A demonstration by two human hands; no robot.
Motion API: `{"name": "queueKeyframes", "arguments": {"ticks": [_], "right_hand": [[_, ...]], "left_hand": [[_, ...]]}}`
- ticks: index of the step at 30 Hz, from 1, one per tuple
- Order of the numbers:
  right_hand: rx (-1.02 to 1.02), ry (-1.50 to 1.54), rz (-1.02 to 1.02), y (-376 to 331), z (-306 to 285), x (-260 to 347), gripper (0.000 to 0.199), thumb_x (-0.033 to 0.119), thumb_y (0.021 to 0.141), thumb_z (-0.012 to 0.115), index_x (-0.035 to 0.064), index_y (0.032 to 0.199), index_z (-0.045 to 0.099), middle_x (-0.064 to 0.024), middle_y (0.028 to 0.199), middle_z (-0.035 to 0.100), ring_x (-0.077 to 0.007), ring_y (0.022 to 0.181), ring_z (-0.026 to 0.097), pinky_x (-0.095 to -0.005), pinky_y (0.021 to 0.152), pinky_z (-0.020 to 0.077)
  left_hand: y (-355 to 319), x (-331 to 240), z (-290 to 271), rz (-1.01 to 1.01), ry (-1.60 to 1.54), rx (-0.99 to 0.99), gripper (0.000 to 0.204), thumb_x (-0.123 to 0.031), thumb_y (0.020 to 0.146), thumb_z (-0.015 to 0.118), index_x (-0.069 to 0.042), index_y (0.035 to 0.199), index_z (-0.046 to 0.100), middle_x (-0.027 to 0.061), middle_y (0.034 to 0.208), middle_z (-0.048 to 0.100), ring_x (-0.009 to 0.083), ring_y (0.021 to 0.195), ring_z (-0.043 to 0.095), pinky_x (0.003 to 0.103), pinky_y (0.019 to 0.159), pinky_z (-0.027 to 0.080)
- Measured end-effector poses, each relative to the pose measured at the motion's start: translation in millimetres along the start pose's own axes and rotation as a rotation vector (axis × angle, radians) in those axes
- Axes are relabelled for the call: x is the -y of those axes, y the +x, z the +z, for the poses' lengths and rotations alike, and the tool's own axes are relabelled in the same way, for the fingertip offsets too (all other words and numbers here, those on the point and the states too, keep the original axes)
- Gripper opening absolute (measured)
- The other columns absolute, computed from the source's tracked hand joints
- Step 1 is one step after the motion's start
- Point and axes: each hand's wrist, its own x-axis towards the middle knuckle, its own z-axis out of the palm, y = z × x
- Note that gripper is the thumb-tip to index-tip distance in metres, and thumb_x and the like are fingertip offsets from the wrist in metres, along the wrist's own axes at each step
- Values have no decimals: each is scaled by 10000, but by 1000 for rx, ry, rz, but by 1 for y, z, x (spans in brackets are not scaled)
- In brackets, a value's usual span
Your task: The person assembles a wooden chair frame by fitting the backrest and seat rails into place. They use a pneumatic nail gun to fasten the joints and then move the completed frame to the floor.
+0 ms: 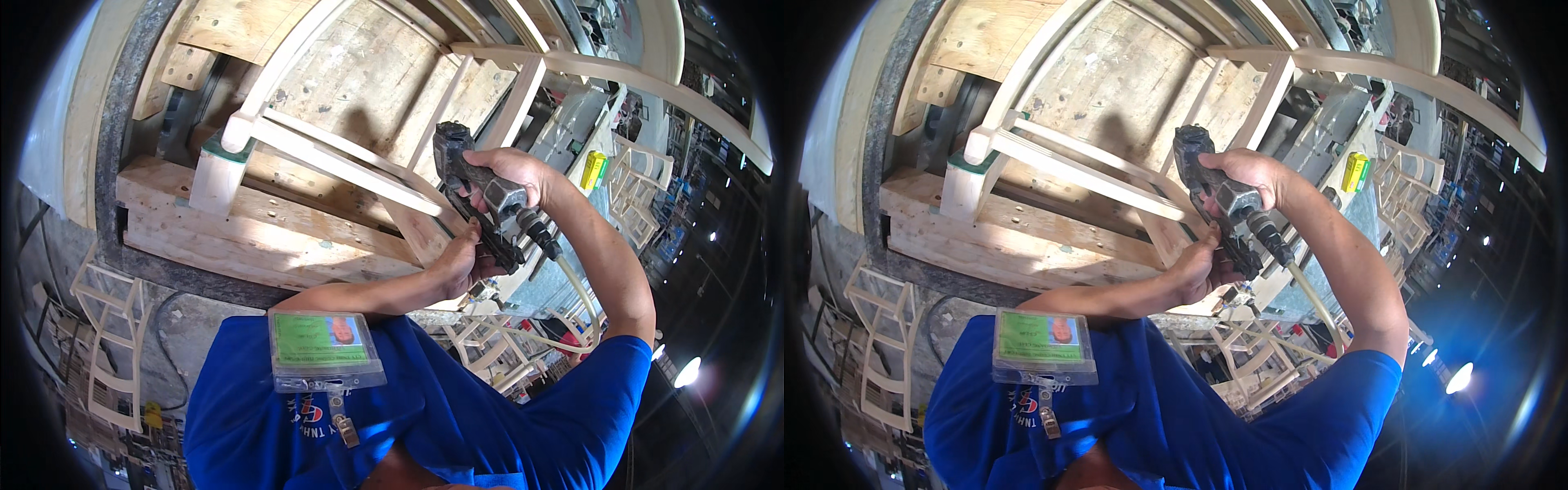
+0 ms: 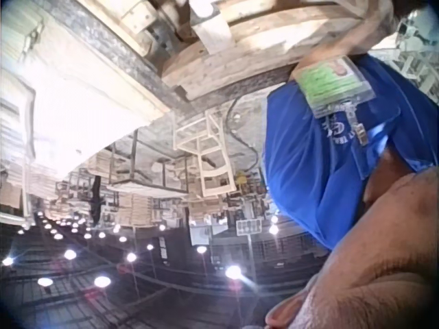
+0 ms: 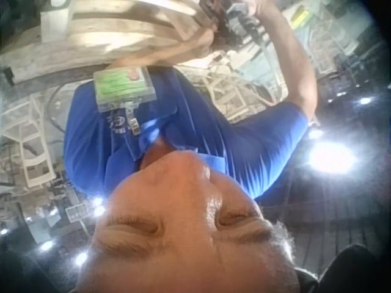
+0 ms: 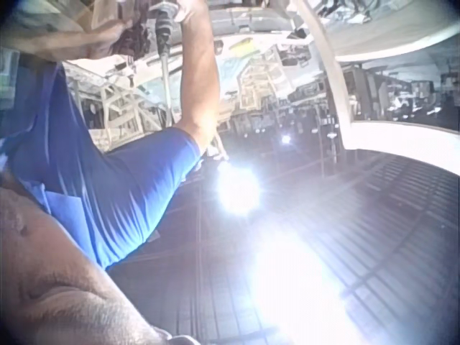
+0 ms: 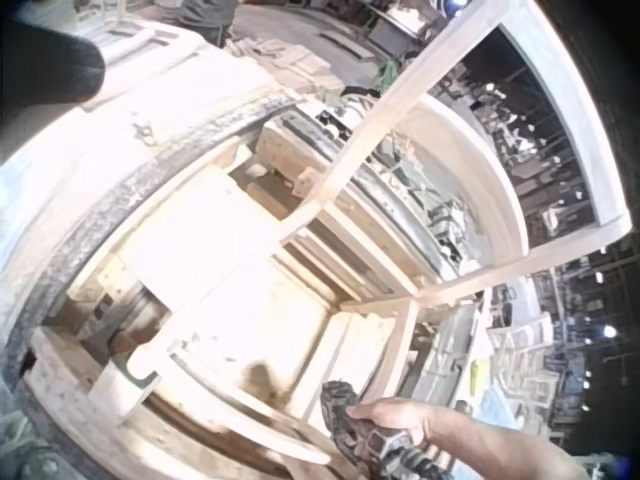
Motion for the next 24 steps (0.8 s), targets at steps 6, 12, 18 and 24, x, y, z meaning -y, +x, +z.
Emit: {"name": "queueKeyframes", "arguments": {"ticks": [6,12,18,24], "right_hand": [[13,59,7,0,10,0,487,380,1121,521,-101,1190,550,-189,840,681,-258,630,717,-403,545,629],[4,-9,26,-16,17,5,497,395,1116,527,-99,1147,563,-177,838,678,-257,631,710,-413,541,627],[-27,0,-22,-24,15,-3,519,412,1111,537,-102,1089,606,-170,827,682,-262,632,717,-401,538,626],[-320,-725,-342,-71,35,19,449,320,1076,574,-88,1258,622,-275,1080,686,-341,962,720,-432,828,600]], "left_hand": [[-1,4,-4,-17,-59,44,624,-532,1162,181,-60,1405,508,164,1214,736,274,1099,754,444,962,651],[-8,6,7,15,-63,104,601,-526,1163,196,-78,1465,462,160,1299,698,270,1152,734,450,1025,627],[-11,9,7,9,-56,135,649,-578,1144,204,-64,1431,477,159,1245,708,270,1131,738,452,990,638],[1,-65,1,247,-36,78,768,-732,1046,448,-126,1512,375,169,1216,688,277,1088,726,515,951,613]]}}
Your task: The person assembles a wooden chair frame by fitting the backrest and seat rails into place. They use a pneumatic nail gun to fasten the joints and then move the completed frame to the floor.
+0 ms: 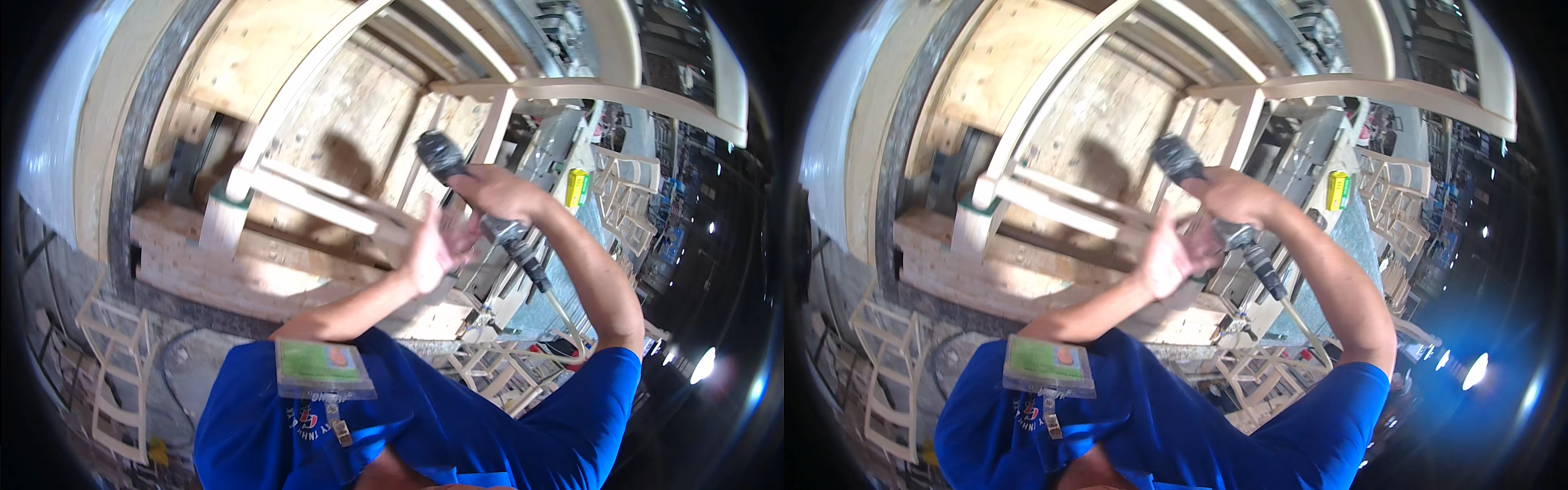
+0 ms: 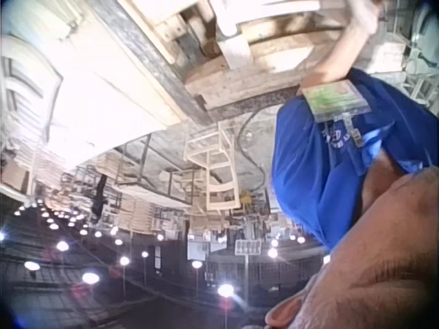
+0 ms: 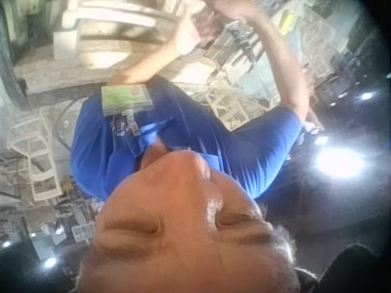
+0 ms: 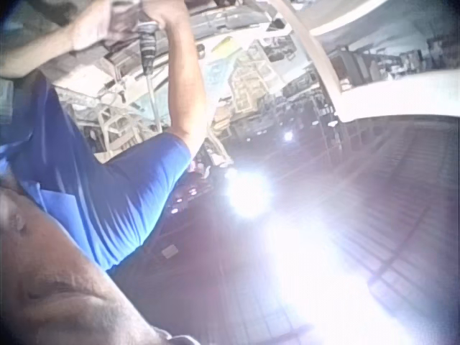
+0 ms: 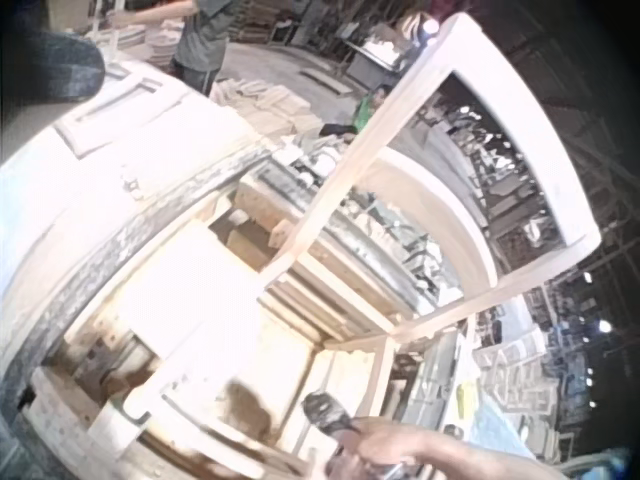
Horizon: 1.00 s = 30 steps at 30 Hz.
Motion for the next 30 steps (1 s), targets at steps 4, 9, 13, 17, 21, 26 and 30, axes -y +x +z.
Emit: {"name": "queueKeyframes", "arguments": {"ticks": [4,9,13,17,21,26,30], "right_hand": [[-450,-800,-147,38,11,-2,576,171,948,631,-169,1405,547,-343,1467,553,-416,1341,583,-428,1096,527],[-521,-739,-62,90,-30,29,553,237,943,666,-121,1364,642,-302,1468,584,-425,1346,588,-429,1112,505],[-498,-752,-78,116,-57,22,458,305,943,687,-58,1211,760,-253,1316,712,-390,1292,642,-424,1092,511],[-449,-783,-84,121,-71,36,381,241,899,710,8,1188,795,-180,1259,765,-318,1219,712,-411,1061,516],[-494,-750,-30,110,-69,47,365,207,872,730,70,1202,805,-124,1242,784,-256,1189,740,-402,1043,521],[-450,-776,-27,113,-72,46,383,220,870,744,80,1223,800,-122,1239,784,-260,1191,739,-417,1020,538],[-471,-745,1,122,-72,50,407,204,862,756,61,1241,790,-142,1267,771,-272,1231,718,-443,1044,519]], "left_hand": [[59,-95,18,253,169,69,554,-587,1070,565,-122,1369,607,103,1213,715,226,1086,715,416,970,593],[143,-144,40,423,296,-181,384,-466,999,750,-127,1173,703,41,1003,745,165,775,716,339,692,624],[176,-154,43,385,393,-209,445,-467,1001,744,-84,1220,681,75,1100,738,200,965,717,405,798,624],[184,-169,51,425,392,-170,512,-444,991,768,-29,1265,647,119,1187,726,236,1054,714,436,870,621],[184,-176,52,440,392,-108,555,-441,973,794,-19,1296,635,137,1220,716,255,1066,713,434,900,614],[185,-175,54,426,401,-139,573,-425,969,804,-9,1320,627,132,1233,712,257,1081,707,433,917,606],[185,-181,56,451,398,-139,568,-416,975,801,-1,1322,627,130,1233,705,254,1077,702,432,917,606]]}}
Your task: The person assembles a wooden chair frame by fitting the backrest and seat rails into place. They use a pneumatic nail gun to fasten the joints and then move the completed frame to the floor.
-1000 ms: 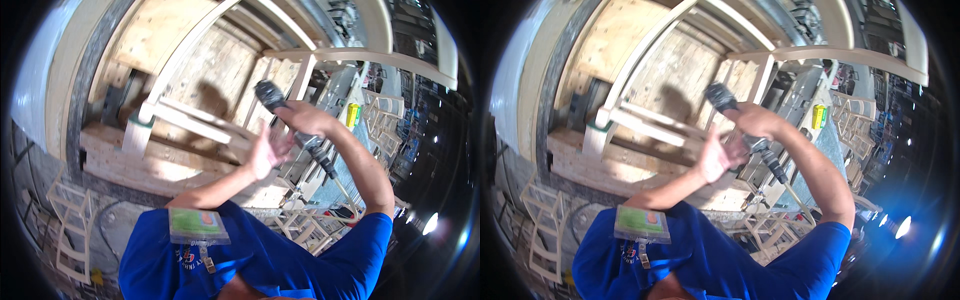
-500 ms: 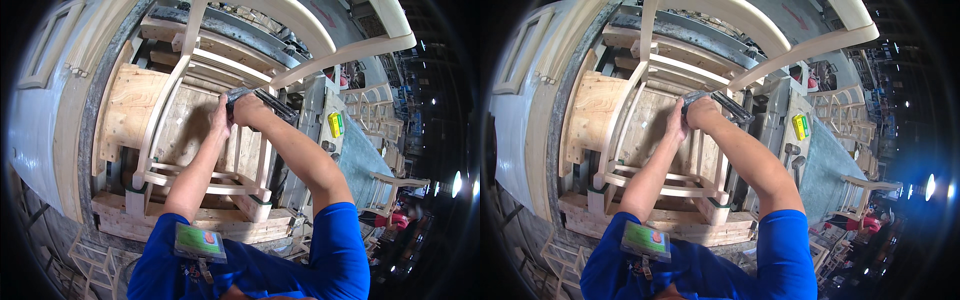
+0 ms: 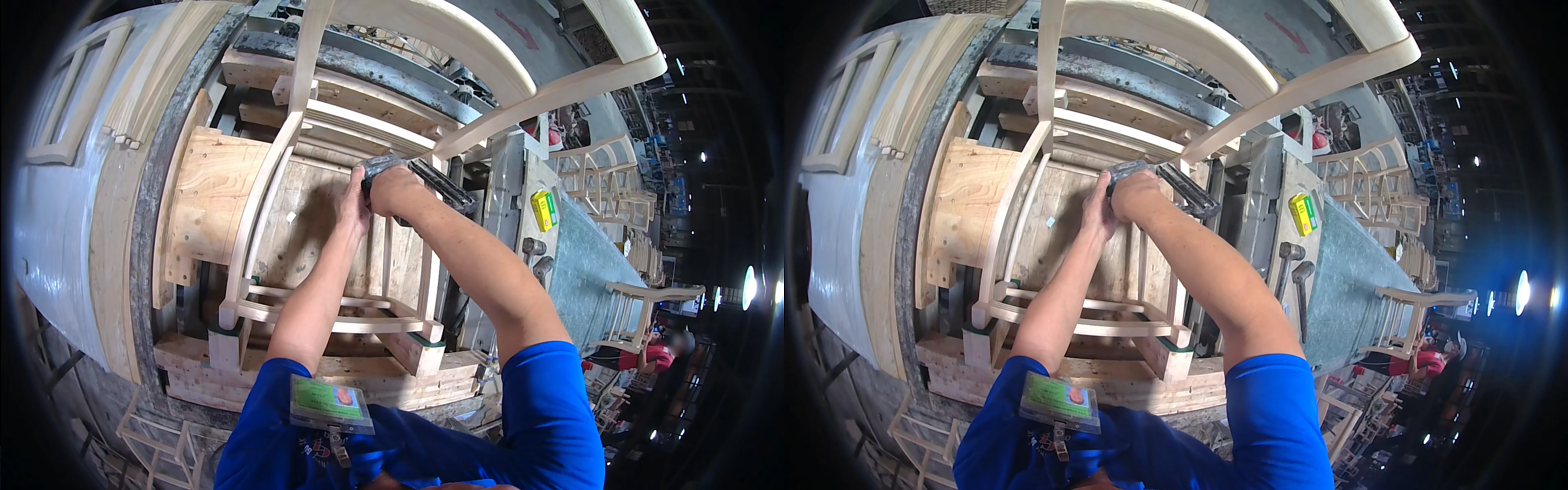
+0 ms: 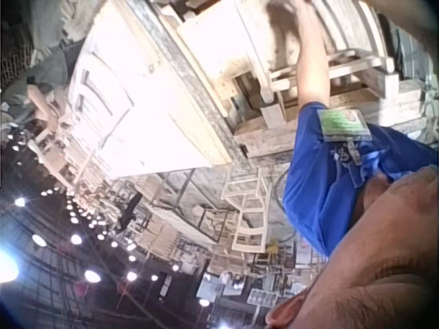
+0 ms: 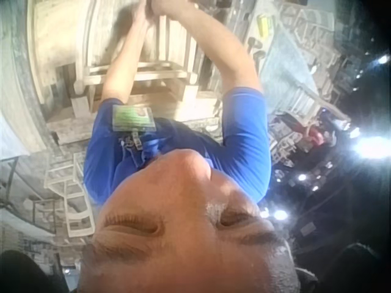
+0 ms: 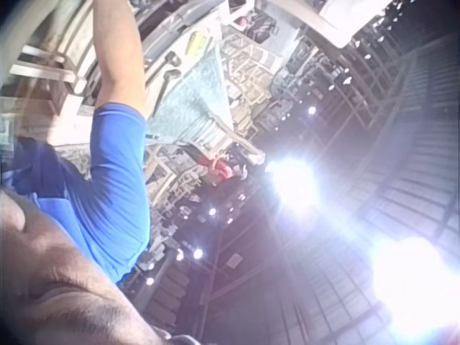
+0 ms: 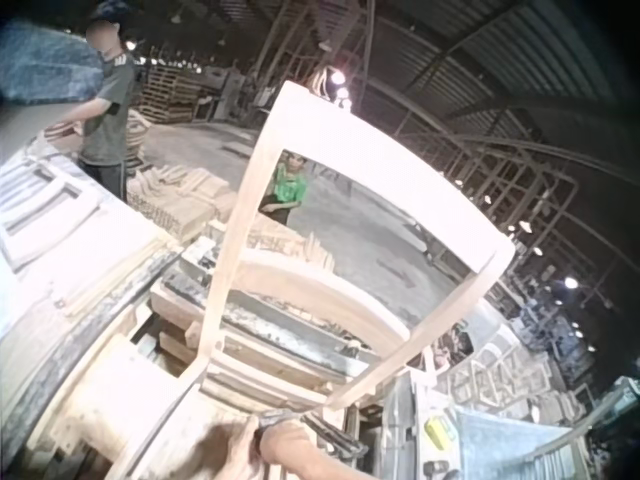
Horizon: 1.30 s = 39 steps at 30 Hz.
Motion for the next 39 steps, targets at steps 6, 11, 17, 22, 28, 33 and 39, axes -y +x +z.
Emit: {"name": "queueKeyframes", "arguments": {"ticks": [6,11,17,22,28,33,39], "right_hand": [[14,30,-2,2,1,-1,450,195,857,765,22,1271,770,-188,1307,744,-356,1291,672,-478,1069,495],[34,-16,-38,-9,-3,0,404,231,907,710,-22,1215,778,-217,1269,750,-373,1304,644,-426,1047,545],[-43,-67,-24,-14,3,-4,407,264,944,663,-28,1201,782,-221,1256,753,-374,1275,646,-437,1076,514],[-84,-140,-150,-20,9,-8,365,288,965,631,18,1125,816,-180,1197,781,-333,1215,691,-424,1022,506],[-182,-244,-208,-59,48,-15,557,133,977,559,-187,1420,451,-405,1449,531,-446,1062,752,-464,865,640],[-145,-437,-309,-76,34,4,681,135,962,652,-163,1510,378,-383,1564,409,-417,1036,766,-428,867,620],[-248,-625,-352,-56,19,34,621,124,992,582,-90,1533,364,-378,1565,402,-382,1046,762,-453,931,582]], "left_hand": [[-4,-3,6,-32,-7,47,567,-404,973,807,12,1315,629,136,1263,686,250,1075,697,425,922,604],[-8,-3,3,4,-3,54,534,-399,967,813,-6,1289,649,116,1219,709,229,1045,707,406,907,607],[-10,3,9,22,47,54,508,-473,968,783,-85,1281,687,45,1150,742,181,990,714,360,871,589],[-16,-3,1,-43,35,136,421,-414,1013,739,-63,1238,683,79,1140,752,206,986,736,383,862,621],[-44,-11,-24,-354,336,160,401,-565,968,672,-223,1176,705,24,1030,751,199,915,724,442,750,626],[-41,-5,-34,-330,464,51,727,-791,1040,350,-190,1269,690,79,1029,760,194,849,717,497,743,586],[-14,2,-49,-68,114,-93,778,-726,1059,374,-60,1344,658,100,1108,737,212,979,709,379,914,562]]}}
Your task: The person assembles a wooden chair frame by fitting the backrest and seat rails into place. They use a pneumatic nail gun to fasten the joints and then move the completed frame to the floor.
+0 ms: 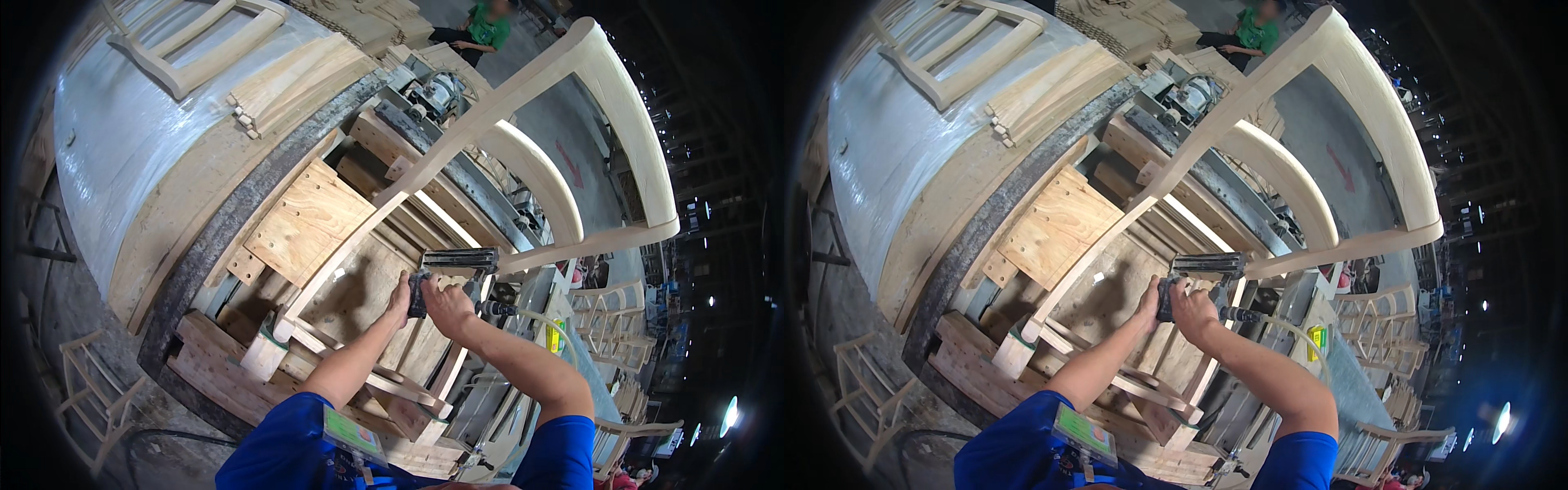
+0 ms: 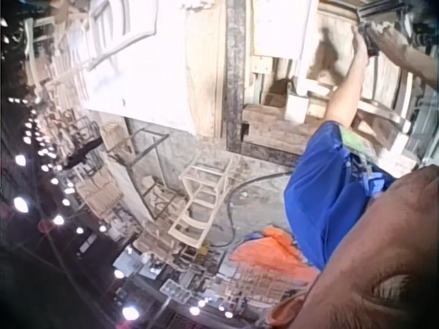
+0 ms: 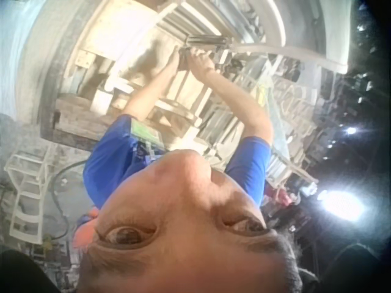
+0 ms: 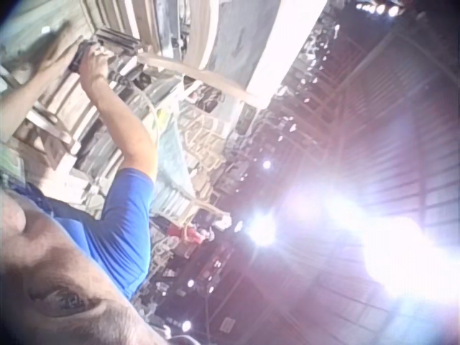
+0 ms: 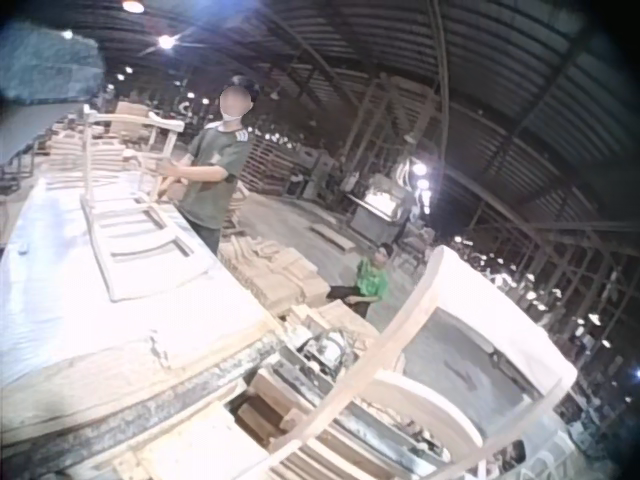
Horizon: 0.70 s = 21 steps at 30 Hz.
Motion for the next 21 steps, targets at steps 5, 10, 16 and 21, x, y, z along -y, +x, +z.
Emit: {"name": "queueKeyframes", "arguments": {"ticks": [5,10,16,21], "right_hand": [[18,-90,5,3,6,2,659,158,1015,557,-29,1613,351,-307,1611,401,-370,1172,721,-502,1053,498],[4,-132,-18,4,-7,0,667,162,1018,554,-14,1627,345,-308,1636,378,-353,1175,723,-502,1056,490],[-16,-148,-26,9,0,-3,711,202,998,618,-67,1602,359,-305,1618,390,-344,1161,719,-469,973,528],[-27,-195,-68,24,-39,-10,695,193,997,611,-22,1612,369,-304,1647,375,-301,1131,739,-431,1001,522]], "left_hand": [[3,9,3,32,-55,-11,738,-706,1059,385,-61,1245,690,94,1076,725,198,957,699,382,890,556],[1,5,4,76,-129,-11,705,-717,1057,384,-100,1163,707,74,1040,726,182,902,700,379,853,567],[-1,8,7,111,-181,-6,694,-726,1057,382,-123,1150,713,62,1064,736,177,939,707,374,889,575],[11,-23,1,181,-246,-19,586,-619,1117,333,-163,1247,678,24,1159,749,194,1110,702,389,1009,534]]}}
